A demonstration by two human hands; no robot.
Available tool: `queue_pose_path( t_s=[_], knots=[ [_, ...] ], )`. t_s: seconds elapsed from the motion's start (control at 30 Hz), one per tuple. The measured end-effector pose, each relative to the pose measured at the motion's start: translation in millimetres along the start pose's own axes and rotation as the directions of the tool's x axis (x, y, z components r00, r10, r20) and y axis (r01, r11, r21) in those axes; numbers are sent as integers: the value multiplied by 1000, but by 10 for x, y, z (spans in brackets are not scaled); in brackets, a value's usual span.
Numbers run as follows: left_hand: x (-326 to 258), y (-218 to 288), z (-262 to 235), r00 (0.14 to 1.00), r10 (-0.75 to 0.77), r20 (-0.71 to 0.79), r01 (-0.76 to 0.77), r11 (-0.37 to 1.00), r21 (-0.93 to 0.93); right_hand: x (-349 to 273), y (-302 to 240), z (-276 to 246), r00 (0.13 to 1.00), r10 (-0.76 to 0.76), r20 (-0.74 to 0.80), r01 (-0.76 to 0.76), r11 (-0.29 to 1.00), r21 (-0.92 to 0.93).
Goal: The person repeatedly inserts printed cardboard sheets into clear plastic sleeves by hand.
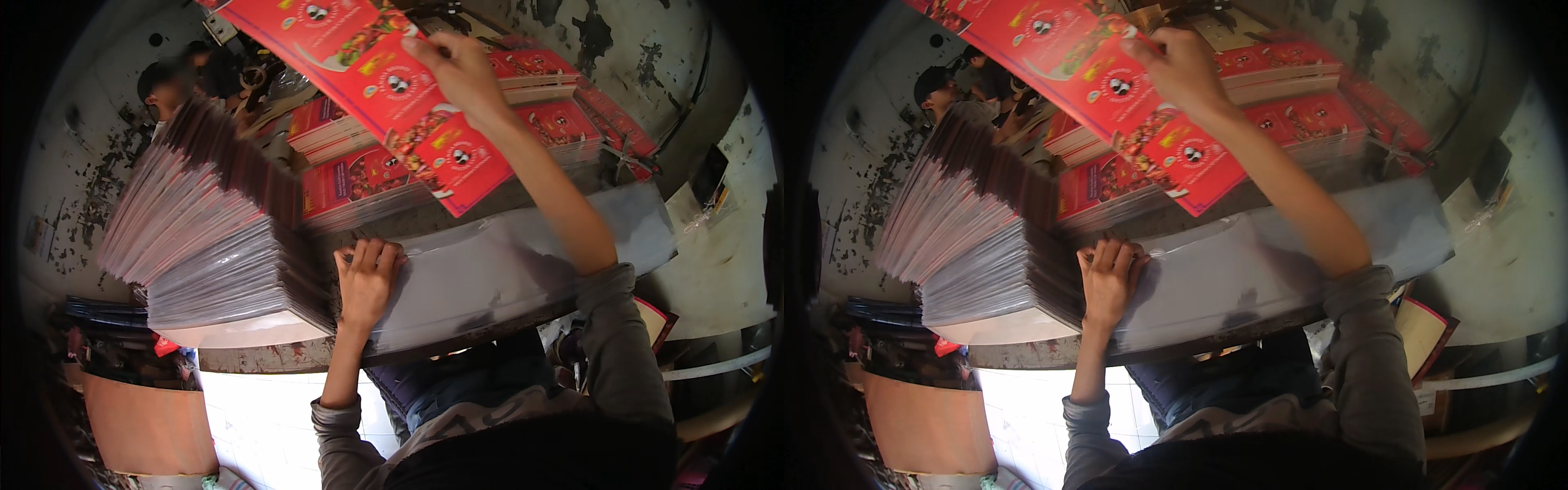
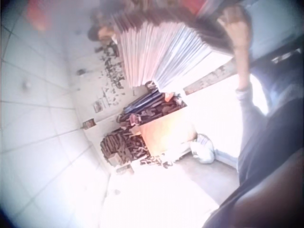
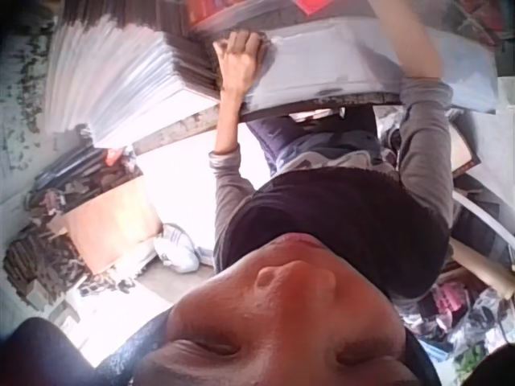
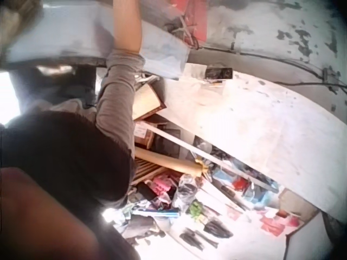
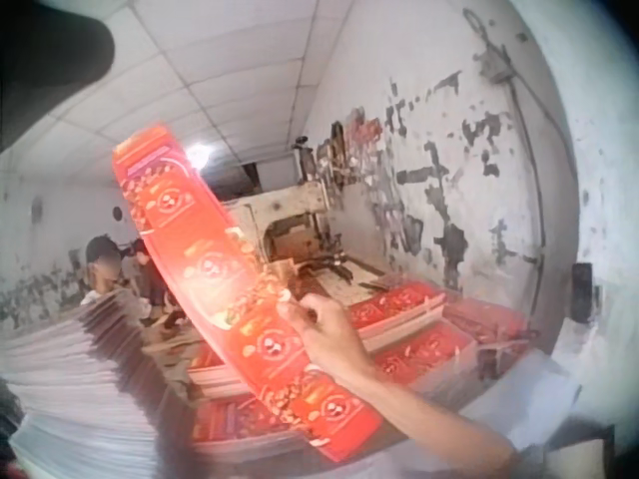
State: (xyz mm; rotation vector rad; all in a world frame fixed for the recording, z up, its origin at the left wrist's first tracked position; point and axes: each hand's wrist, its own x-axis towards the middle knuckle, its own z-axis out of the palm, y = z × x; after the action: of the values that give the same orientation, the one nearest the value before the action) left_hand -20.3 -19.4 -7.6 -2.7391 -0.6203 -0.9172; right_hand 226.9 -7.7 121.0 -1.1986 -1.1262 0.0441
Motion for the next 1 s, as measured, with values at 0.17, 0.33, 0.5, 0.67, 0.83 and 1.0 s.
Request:
queue_pose_path(
  t_s=[0.17, 0.33, 0.5, 0.67, 0.83, 1.0],
  knots=[
    [-36, 15, -26, 994, 94, -52, -94, 996, 1, -108, -93, 460, 999, -35, 1, 35, 999, 15],
    [-82, 6, -14, 998, 47, -52, -45, 998, 32, -345, -167, 583, 991, 53, 127, -50, 998, -29],
    [-89, 15, 14, 992, -45, -121, 43, 999, -20, -539, 5, 539, 988, -59, 145, 86, 978, -190],
    [-107, 18, -25, 983, -62, -172, 71, 997, 43, -595, 39, 218, 989, -18, 149, 58, 961, -272],
    [-68, 83, -112, 987, -120, -103, 120, 993, -3, -655, 162, -231, 988, 75, 133, -32, 955, -295],
    [-74, 73, 6, 975, -208, 78, 216, 969, -123, -851, 227, -671, 978, 146, 147, -76, 913, -400]
  ],
)
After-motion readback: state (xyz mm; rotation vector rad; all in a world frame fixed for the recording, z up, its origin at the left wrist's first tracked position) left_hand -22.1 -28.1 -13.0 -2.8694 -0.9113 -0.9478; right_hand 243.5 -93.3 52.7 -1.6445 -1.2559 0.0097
